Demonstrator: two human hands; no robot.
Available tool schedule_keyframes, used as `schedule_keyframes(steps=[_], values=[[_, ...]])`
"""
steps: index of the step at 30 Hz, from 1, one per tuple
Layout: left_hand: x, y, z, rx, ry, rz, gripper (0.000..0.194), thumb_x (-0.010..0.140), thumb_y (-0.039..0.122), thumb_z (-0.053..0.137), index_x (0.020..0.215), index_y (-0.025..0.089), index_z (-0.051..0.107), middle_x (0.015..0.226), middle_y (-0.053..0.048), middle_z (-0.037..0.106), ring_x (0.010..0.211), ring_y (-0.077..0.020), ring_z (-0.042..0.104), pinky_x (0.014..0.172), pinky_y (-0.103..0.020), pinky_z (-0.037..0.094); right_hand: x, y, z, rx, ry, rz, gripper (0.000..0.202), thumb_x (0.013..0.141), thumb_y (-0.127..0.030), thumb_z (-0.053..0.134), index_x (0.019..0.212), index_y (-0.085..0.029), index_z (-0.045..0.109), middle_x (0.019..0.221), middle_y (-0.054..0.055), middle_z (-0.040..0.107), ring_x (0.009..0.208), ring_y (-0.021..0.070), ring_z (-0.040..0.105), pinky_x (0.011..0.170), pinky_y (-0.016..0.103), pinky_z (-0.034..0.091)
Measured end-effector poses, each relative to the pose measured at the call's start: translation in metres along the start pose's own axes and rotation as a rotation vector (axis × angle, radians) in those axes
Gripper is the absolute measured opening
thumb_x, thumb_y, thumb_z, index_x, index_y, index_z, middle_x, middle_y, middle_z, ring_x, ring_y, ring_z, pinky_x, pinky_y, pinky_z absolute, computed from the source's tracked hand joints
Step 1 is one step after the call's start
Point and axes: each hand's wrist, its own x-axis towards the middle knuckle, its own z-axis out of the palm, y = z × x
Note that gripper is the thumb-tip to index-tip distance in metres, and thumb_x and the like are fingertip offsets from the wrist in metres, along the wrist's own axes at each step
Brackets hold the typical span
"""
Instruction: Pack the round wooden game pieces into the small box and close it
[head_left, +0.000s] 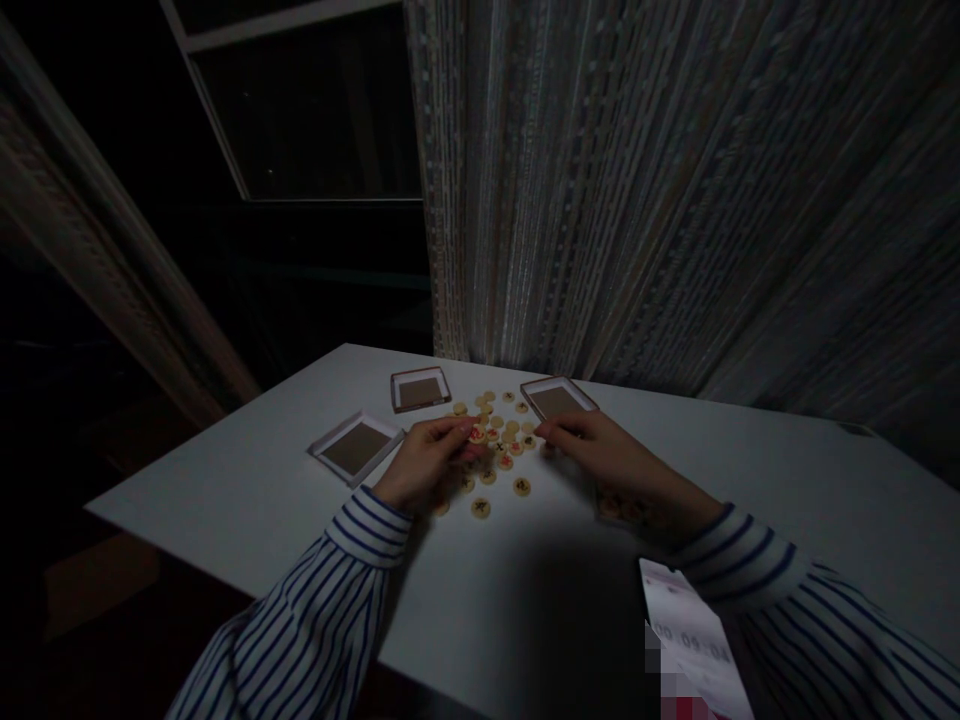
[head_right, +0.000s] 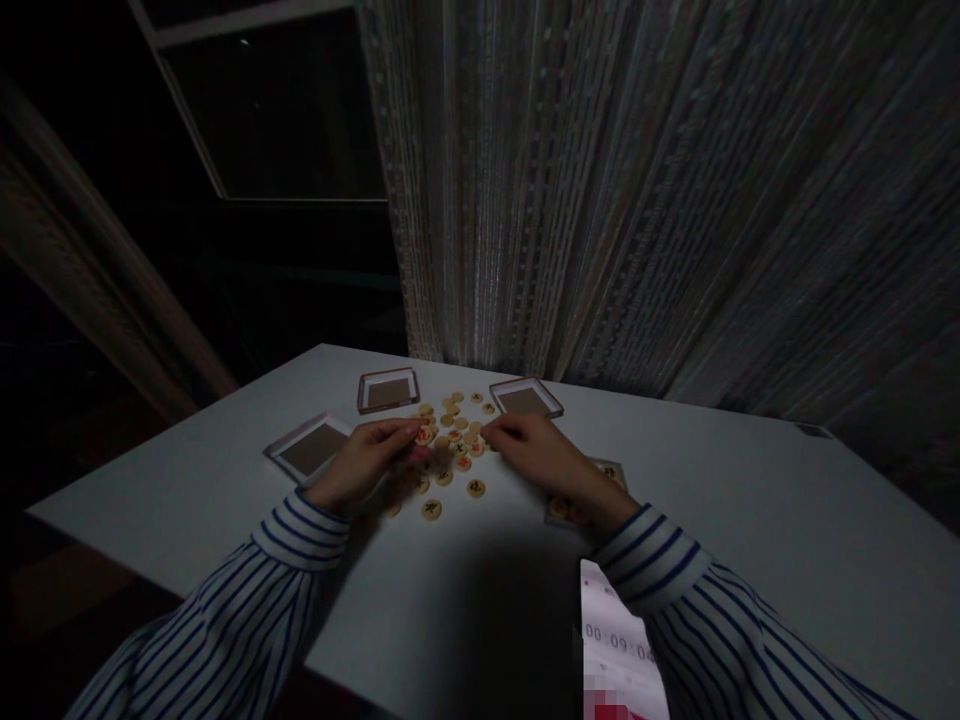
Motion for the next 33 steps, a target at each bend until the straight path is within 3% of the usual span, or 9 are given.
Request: schedule_keyframes(steps=[5, 10, 16, 22, 33], values=[[-0.009, 0.006, 0.026, -0.035, -0.075, -0.032, 0.021, 0.076, 0.019, 0.062, 0.095, 0.013, 0.065, 0.072, -0.003, 0.071, 0.066, -0.0114, 0.065, 0.069, -0.023, 0.051, -0.019, 0.003, -0.011, 0.022, 0.077, 0.024, 0.031, 0.080, -0.038, 0.048, 0.083, -0.015, 0.068, 0.084, 0.005, 0.067, 0.081, 0.0197, 0.058, 0.073, 0.030, 0.042], [-0.012, 0.006, 0.049, -0.032, -0.086, -0.015, 0.023, 0.075, 0.015, 0.063, 0.098, 0.012, 0.064, 0.075, -0.004, 0.071, 0.069, -0.0108, 0.066, 0.069, -0.021, 0.051, -0.036, 0.008, -0.020, 0.074, 0.154, 0.084, 0.027, 0.077, -0.035, 0.050, 0.083, -0.015, 0.068, 0.082, 0.005, 0.068, 0.080, 0.0198, 0.060, 0.074, 0.031, 0.043], [-0.010, -0.002, 0.073, -0.049, -0.034, 0.019, 0.020, 0.075, 0.015, 0.062, 0.095, 0.013, 0.065, 0.074, -0.003, 0.070, 0.068, -0.0104, 0.065, 0.072, -0.023, 0.051, -0.051, 0.028, -0.019, 0.098, 0.144, 0.122, 0.026, 0.077, -0.034, 0.050, 0.085, -0.016, 0.067, 0.083, 0.004, 0.068, 0.080, 0.0184, 0.060, 0.072, 0.029, 0.044], [-0.010, -0.010, 0.095, -0.099, -0.083, 0.045, 0.016, 0.072, 0.014, 0.064, 0.088, 0.012, 0.066, 0.075, -0.003, 0.070, 0.063, -0.0093, 0.064, 0.069, -0.024, 0.052, -0.062, 0.048, -0.019, 0.157, 0.165, 0.147, 0.027, 0.078, -0.035, 0.049, 0.086, -0.015, 0.066, 0.081, 0.004, 0.067, 0.075, 0.0170, 0.059, 0.065, 0.028, 0.045], [-0.004, -0.012, 0.144, -0.153, -0.133, 0.038, 0.013, 0.072, 0.013, 0.064, 0.085, 0.010, 0.066, 0.068, -0.003, 0.068, 0.061, -0.0088, 0.063, 0.064, -0.021, 0.051, -0.071, 0.049, -0.044, 0.195, 0.323, 0.137, 0.027, 0.075, -0.035, 0.052, 0.085, -0.015, 0.066, 0.084, 0.006, 0.067, 0.078, 0.0183, 0.060, 0.069, 0.029, 0.045]])
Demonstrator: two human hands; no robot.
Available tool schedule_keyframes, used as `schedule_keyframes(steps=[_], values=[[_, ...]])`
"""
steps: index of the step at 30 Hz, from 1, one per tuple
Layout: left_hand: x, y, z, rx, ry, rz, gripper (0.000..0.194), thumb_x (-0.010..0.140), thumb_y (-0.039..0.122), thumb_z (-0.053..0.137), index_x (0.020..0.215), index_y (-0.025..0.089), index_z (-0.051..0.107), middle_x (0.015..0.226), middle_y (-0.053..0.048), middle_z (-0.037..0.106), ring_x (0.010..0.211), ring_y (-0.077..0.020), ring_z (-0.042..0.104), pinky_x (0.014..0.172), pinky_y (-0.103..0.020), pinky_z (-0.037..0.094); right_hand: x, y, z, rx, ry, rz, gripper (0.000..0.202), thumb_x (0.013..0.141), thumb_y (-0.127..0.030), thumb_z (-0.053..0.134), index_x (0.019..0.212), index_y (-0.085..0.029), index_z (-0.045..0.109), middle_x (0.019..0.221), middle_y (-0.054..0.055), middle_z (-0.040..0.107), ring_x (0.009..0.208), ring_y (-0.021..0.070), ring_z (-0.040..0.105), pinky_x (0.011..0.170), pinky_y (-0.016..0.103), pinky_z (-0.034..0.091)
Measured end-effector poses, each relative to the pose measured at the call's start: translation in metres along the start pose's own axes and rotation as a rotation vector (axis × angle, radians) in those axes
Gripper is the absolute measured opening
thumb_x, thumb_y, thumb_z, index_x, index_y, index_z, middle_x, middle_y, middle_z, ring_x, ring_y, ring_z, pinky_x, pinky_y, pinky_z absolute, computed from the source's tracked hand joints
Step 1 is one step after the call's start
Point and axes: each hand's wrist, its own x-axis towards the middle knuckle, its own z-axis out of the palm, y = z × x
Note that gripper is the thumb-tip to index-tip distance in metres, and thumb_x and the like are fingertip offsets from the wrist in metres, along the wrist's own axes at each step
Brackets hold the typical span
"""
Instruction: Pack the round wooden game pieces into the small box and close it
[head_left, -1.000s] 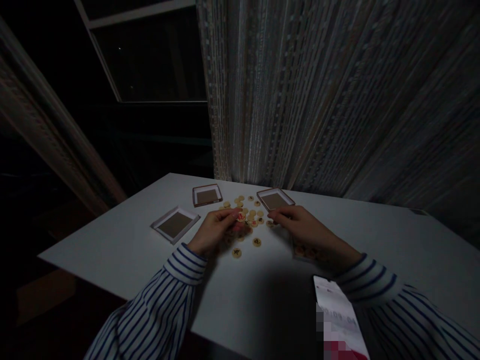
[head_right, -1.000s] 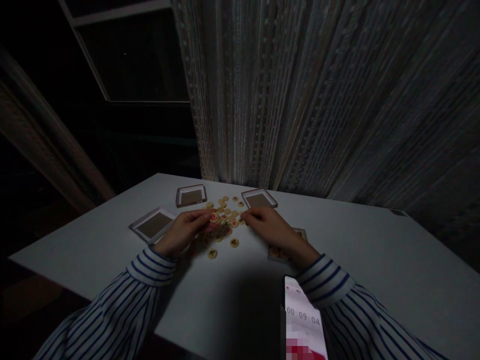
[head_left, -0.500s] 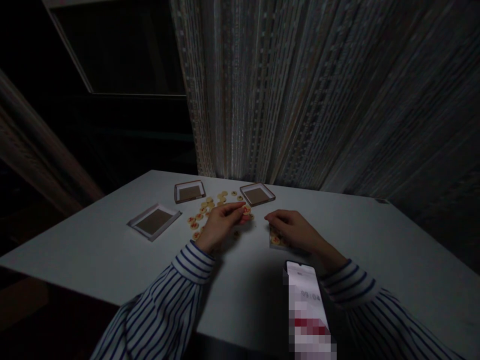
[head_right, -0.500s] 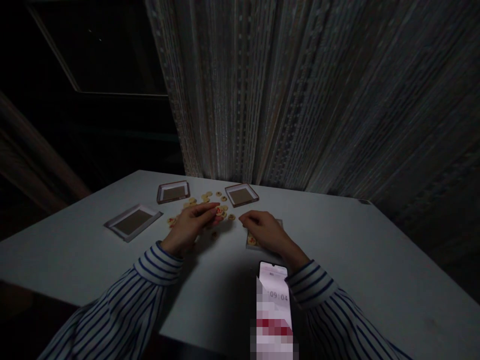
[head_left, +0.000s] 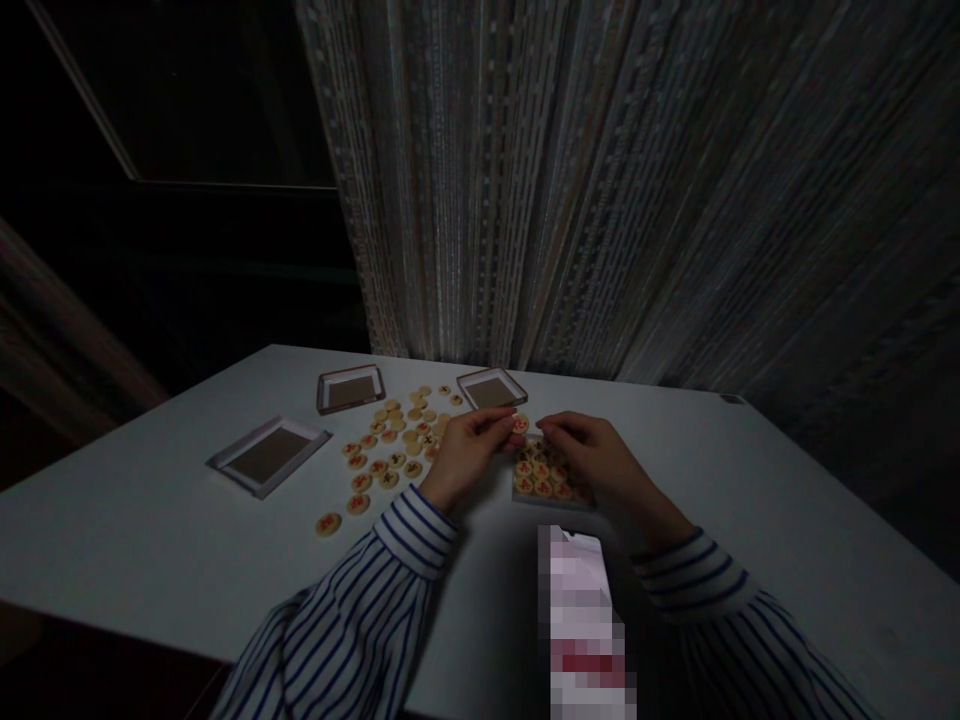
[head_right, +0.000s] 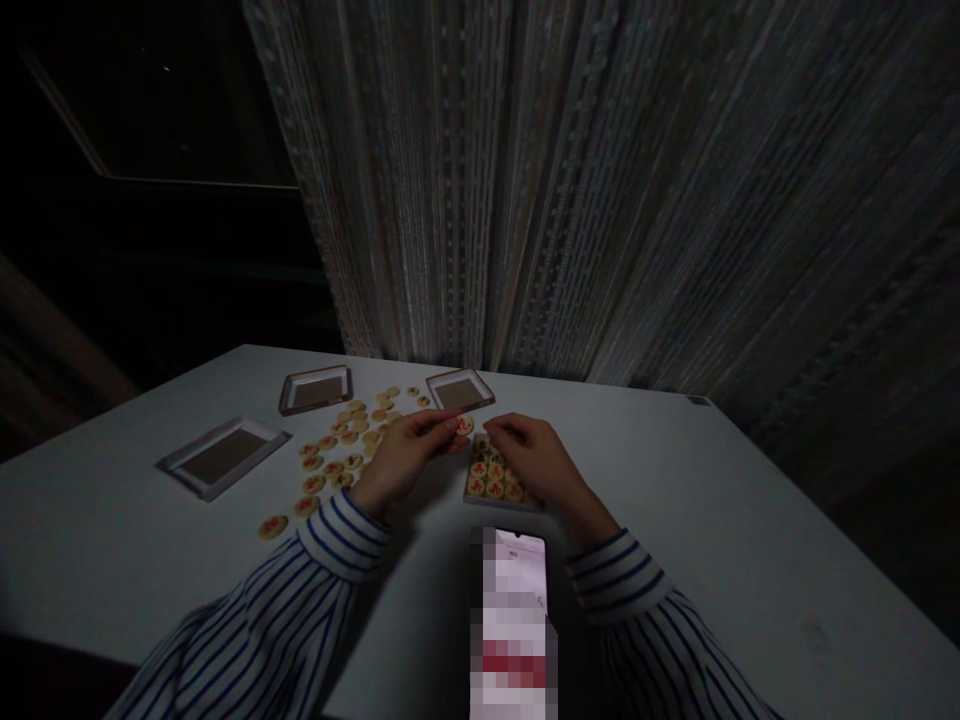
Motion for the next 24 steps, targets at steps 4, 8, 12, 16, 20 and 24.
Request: schedule_keyframes(steps=[4, 8, 12, 16, 20, 24], values=[[0.008, -0.006, 0.013, -0.024, 0.001, -0.007, 0.012, 0.070, 0.013, 0.066, 0.082, 0.009, 0.066, 0.068, -0.004, 0.068, 0.061, -0.0093, 0.063, 0.064, -0.021, 0.051, 0.005, 0.005, -0.010, -0.084, 0.027, -0.051, 0.025, 0.074, -0.032, 0.053, 0.088, -0.015, 0.066, 0.084, 0.006, 0.067, 0.078, 0.0180, 0.060, 0.070, 0.030, 0.046], [0.016, -0.016, 0.018, -0.059, 0.021, -0.007, 0.013, 0.067, 0.015, 0.068, 0.079, 0.010, 0.067, 0.065, -0.003, 0.068, 0.059, -0.0092, 0.062, 0.062, -0.021, 0.050, 0.012, 0.008, -0.018, -0.230, 0.024, -0.131, 0.026, 0.076, -0.028, 0.051, 0.095, -0.016, 0.065, 0.086, 0.005, 0.066, 0.077, 0.0162, 0.059, 0.070, 0.029, 0.046], [0.019, -0.031, 0.015, -0.070, 0.013, 0.017, 0.017, 0.063, 0.021, 0.070, 0.076, 0.011, 0.067, 0.065, -0.003, 0.069, 0.062, -0.0111, 0.063, 0.063, -0.022, 0.050, 0.016, 0.007, -0.023, -0.385, -0.099, -0.246, 0.029, 0.077, -0.024, 0.052, 0.103, -0.017, 0.062, 0.090, 0.005, 0.064, 0.072, 0.0136, 0.057, 0.065, 0.027, 0.046], [0.020, -0.043, 0.012, -0.073, 0.043, -0.002, 0.018, 0.058, 0.024, 0.072, 0.070, 0.012, 0.066, 0.063, -0.002, 0.068, 0.060, -0.0126, 0.062, 0.061, -0.024, 0.050, 0.021, 0.004, -0.021, -0.503, -0.227, -0.297, 0.030, 0.077, -0.022, 0.053, 0.106, -0.016, 0.060, 0.093, 0.007, 0.063, 0.076, 0.0143, 0.058, 0.070, 0.028, 0.046], [0.024, -0.050, 0.011, -0.072, 0.090, -0.007, 0.017, 0.059, 0.024, 0.070, 0.070, 0.012, 0.066, 0.060, -0.002, 0.067, 0.057, -0.0119, 0.061, 0.059, -0.023, 0.048, 0.029, 0.000, -0.018, -0.604, -0.318, -0.313, 0.026, 0.078, -0.024, 0.053, 0.102, -0.018, 0.062, 0.094, 0.006, 0.064, 0.081, 0.0163, 0.058, 0.073, 0.029, 0.044], [0.027, -0.053, 0.008, -0.037, 0.111, -0.009, 0.015, 0.062, 0.023, 0.068, 0.072, 0.012, 0.068, 0.061, -0.002, 0.067, 0.057, -0.0113, 0.060, 0.059, -0.022, 0.048, 0.035, 0.001, -0.016, -0.684, -0.348, -0.384, 0.025, 0.080, -0.025, 0.052, 0.102, -0.017, 0.061, 0.094, 0.007, 0.064, 0.084, 0.0172, 0.057, 0.074, 0.029, 0.043]])
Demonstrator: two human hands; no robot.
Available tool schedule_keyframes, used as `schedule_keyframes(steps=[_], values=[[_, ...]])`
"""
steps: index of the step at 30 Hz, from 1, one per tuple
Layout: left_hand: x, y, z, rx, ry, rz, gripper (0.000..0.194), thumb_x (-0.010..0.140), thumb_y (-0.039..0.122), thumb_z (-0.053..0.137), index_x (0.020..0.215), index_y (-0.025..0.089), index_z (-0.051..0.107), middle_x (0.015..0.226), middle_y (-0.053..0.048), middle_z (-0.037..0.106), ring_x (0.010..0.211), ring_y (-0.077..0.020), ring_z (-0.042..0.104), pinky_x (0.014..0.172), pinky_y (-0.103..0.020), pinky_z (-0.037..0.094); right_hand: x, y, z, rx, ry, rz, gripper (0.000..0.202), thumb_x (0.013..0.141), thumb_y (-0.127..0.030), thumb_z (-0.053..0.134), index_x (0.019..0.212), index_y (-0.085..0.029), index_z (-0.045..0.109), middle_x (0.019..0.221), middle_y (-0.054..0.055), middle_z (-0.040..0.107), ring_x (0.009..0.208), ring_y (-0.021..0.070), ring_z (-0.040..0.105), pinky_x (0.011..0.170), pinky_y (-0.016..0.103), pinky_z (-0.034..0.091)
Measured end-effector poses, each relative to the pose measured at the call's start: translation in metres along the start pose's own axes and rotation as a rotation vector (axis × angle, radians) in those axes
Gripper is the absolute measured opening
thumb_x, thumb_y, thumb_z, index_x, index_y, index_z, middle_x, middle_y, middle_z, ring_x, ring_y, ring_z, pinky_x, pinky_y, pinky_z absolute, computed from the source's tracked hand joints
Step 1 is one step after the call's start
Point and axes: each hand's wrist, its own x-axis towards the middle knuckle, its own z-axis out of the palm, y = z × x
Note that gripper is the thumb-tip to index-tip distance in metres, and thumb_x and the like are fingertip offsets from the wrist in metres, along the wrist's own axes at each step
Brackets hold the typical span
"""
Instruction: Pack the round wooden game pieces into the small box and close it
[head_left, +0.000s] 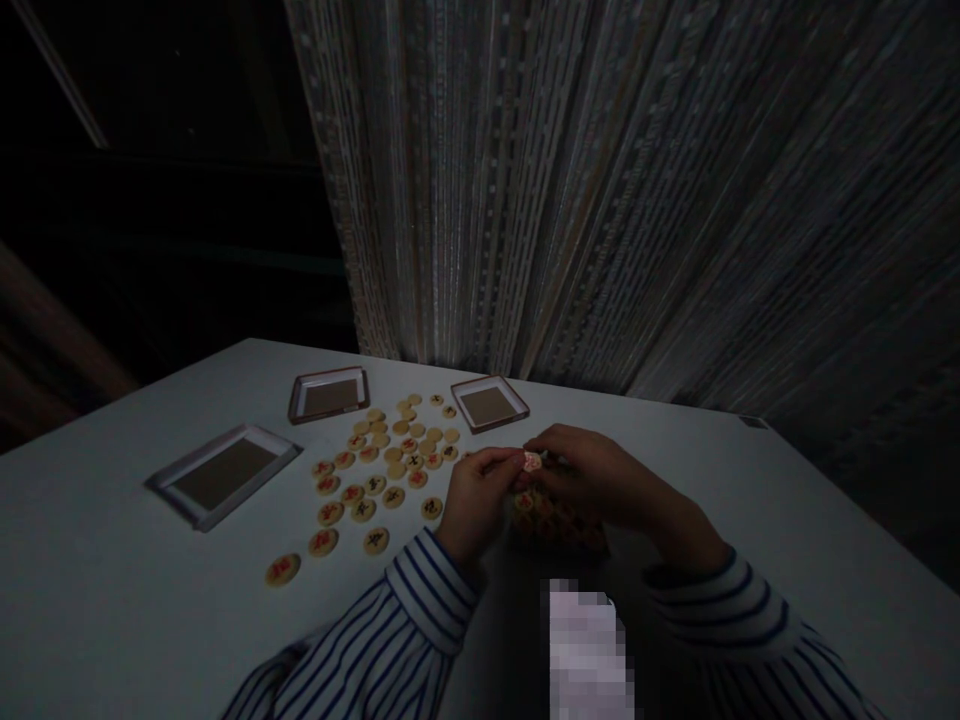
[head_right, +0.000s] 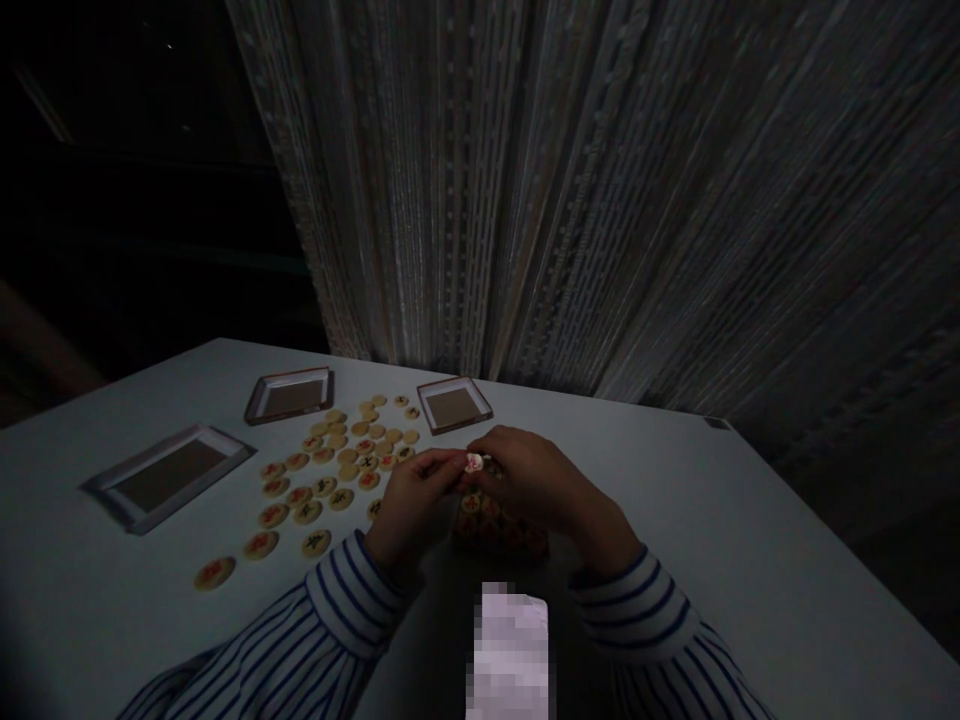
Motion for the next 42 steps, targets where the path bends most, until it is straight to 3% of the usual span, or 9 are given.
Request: schedule_keyframes(steps=[6, 12, 18, 24, 31, 42], values=[[-0.001, -0.001, 0.000, 0.099, 0.024, 0.036, 0.015, 0.067, 0.024, 0.062, 0.074, 0.013, 0.068, 0.070, -0.003, 0.069, 0.064, -0.0132, 0.063, 0.062, -0.023, 0.050, 0.000, 0.011, 0.006, -0.048, -0.008, -0.014, 0.023, 0.081, -0.026, 0.049, 0.100, -0.018, 0.061, 0.091, 0.006, 0.063, 0.083, 0.0168, 0.057, 0.072, 0.029, 0.044], [0.001, -0.011, -0.007, 0.450, 0.150, 0.199, 0.015, 0.073, 0.023, 0.055, 0.076, 0.016, 0.067, 0.072, -0.004, 0.069, 0.068, -0.0143, 0.062, 0.064, -0.024, 0.049, -0.002, 0.018, 0.004, -0.116, -0.025, 0.080, 0.029, 0.078, -0.025, 0.051, 0.105, -0.017, 0.059, 0.095, 0.007, 0.062, 0.081, 0.0167, 0.058, 0.069, 0.027, 0.044], [-0.001, -0.019, -0.012, 0.712, 0.168, 0.285, 0.020, 0.079, 0.021, 0.048, 0.083, 0.016, 0.067, 0.080, -0.005, 0.068, 0.075, -0.0156, 0.061, 0.069, -0.027, 0.047, -0.005, 0.024, 0.005, -0.155, -0.049, 0.083, 0.032, 0.080, -0.027, 0.049, 0.109, -0.018, 0.058, 0.097, 0.007, 0.062, 0.085, 0.0179, 0.058, 0.071, 0.028, 0.044], [-0.005, -0.018, -0.011, 0.842, 0.141, 0.228, 0.023, 0.079, 0.019, 0.046, 0.090, 0.015, 0.065, 0.088, -0.007, 0.067, 0.083, -0.0182, 0.061, 0.074, -0.030, 0.047, -0.003, 0.024, -0.001, -0.149, -0.102, 0.135, 0.027, 0.080, -0.028, 0.049, 0.104, -0.020, 0.059, 0.091, 0.005, 0.065, 0.076, 0.0162, 0.058, 0.064, 0.025, 0.042], [-0.009, -0.015, -0.009, 0.941, 0.065, 0.141, 0.025, 0.081, 0.022, 0.044, 0.095, 0.015, 0.064, 0.093, -0.009, 0.067, 0.086, -0.0210, 0.061, 0.076, -0.034, 0.046, 0.013, 0.023, -0.011, -0.146, -0.283, 0.177, 0.020, 0.080, -0.031, 0.049, 0.091, -0.022, 0.064, 0.077, 0.003, 0.066, 0.066, 0.0155, 0.057, 0.057, 0.025, 0.039], [-0.010, -0.016, -0.011, 0.905, 0.011, 0.108, 0.024, 0.080, 0.023, 0.047, 0.096, 0.017, 0.065, 0.094, -0.008, 0.068, 0.087, -0.0205, 0.062, 0.076, -0.032, 0.046, 0.010, 0.044, 0.006, -0.108, -0.338, 0.066, 0.020, 0.079, -0.023, 0.051, 0.096, -0.021, 0.062, 0.091, 0.005, 0.066, 0.078, 0.0165, 0.059, 0.066, 0.027, 0.043]])
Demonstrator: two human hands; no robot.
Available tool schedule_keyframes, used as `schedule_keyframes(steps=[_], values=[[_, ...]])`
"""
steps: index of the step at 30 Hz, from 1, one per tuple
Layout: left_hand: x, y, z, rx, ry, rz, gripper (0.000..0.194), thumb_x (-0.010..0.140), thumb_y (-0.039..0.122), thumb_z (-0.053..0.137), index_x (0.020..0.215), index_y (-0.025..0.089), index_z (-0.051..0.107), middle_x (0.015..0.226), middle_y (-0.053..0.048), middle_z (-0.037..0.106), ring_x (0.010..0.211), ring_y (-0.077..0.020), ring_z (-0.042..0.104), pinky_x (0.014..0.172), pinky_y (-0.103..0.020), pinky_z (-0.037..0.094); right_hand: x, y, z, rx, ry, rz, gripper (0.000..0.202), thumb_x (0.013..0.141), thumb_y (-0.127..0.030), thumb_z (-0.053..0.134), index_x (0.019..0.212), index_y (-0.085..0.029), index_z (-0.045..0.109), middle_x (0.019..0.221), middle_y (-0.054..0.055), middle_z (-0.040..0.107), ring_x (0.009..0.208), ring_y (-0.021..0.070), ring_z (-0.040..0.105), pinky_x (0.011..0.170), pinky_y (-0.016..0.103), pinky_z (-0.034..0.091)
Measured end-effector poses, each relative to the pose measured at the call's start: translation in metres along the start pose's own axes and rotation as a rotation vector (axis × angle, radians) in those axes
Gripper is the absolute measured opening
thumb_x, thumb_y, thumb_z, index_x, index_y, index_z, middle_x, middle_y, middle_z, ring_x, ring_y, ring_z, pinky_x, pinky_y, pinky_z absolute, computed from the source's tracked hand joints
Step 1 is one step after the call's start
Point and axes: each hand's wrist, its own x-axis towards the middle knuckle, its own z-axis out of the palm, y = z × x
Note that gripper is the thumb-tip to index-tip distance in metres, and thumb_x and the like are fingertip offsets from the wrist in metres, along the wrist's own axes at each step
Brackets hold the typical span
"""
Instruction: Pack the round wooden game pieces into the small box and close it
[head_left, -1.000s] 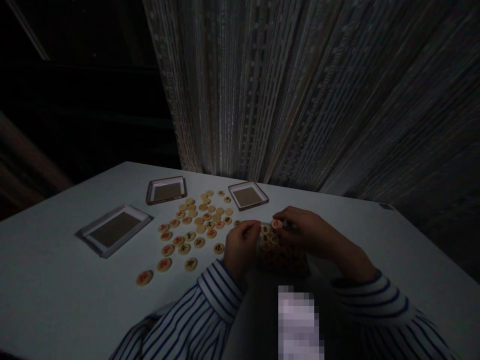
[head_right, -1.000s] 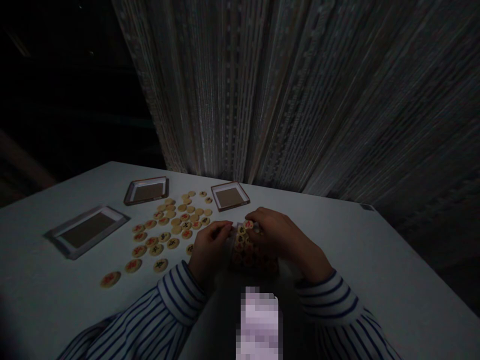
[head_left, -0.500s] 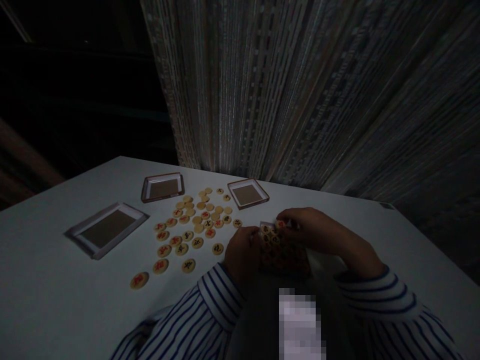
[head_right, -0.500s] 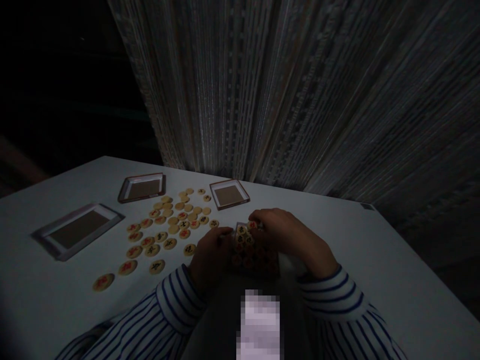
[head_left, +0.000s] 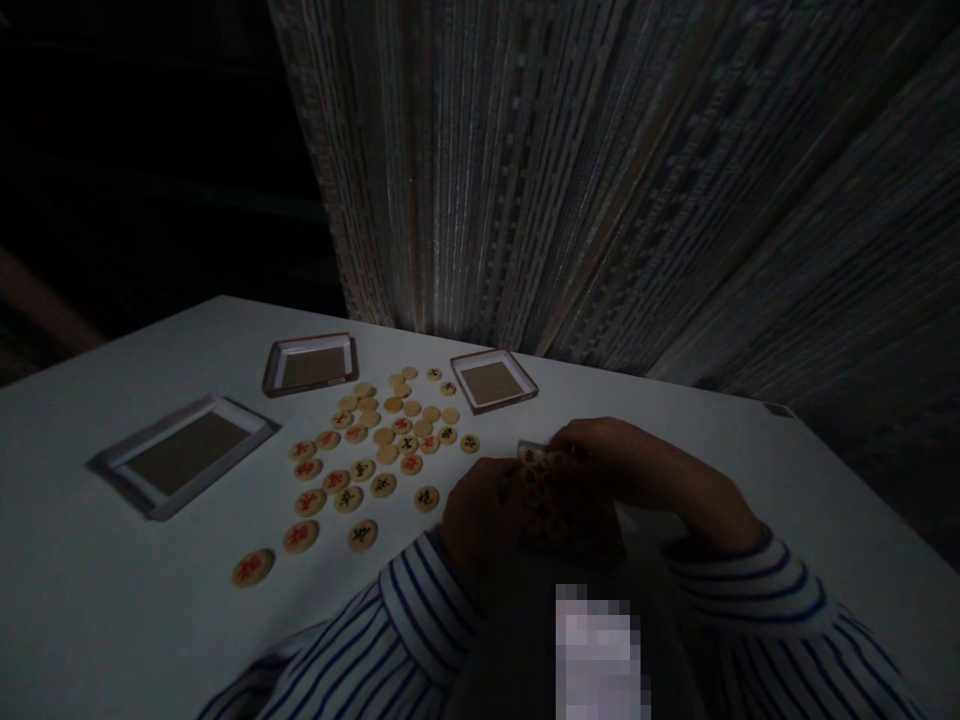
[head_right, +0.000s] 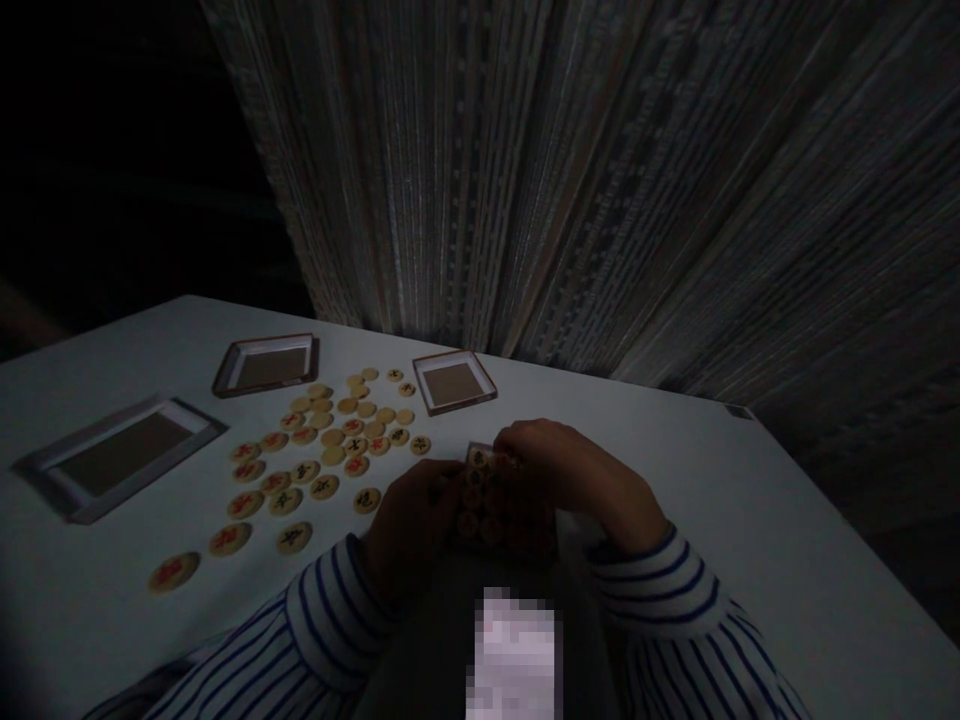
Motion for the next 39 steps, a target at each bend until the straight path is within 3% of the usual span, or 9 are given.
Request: schedule_keyframes(steps=[15, 39], values=[[-0.001, -0.001, 0.001, 0.023, 0.027, 0.013, 0.022, 0.078, 0.021, 0.049, 0.092, 0.018, 0.066, 0.090, -0.007, 0.068, 0.083, -0.0205, 0.062, 0.074, -0.032, 0.047, 0.004, -0.004, 0.005, -0.085, -0.072, -0.009, 0.021, 0.075, -0.017, 0.052, 0.092, -0.020, 0.064, 0.086, 0.005, 0.068, 0.073, 0.0171, 0.061, 0.062, 0.027, 0.044], [0.000, 0.002, -0.001, 0.064, 0.011, 0.004, 0.023, 0.078, 0.022, 0.048, 0.093, 0.019, 0.066, 0.090, -0.007, 0.068, 0.082, -0.0199, 0.062, 0.073, -0.030, 0.046, 0.007, -0.007, 0.006, -0.111, -0.119, 0.025, 0.020, 0.077, -0.023, 0.052, 0.090, -0.022, 0.066, 0.083, 0.005, 0.069, 0.069, 0.0167, 0.062, 0.055, 0.024, 0.042]])
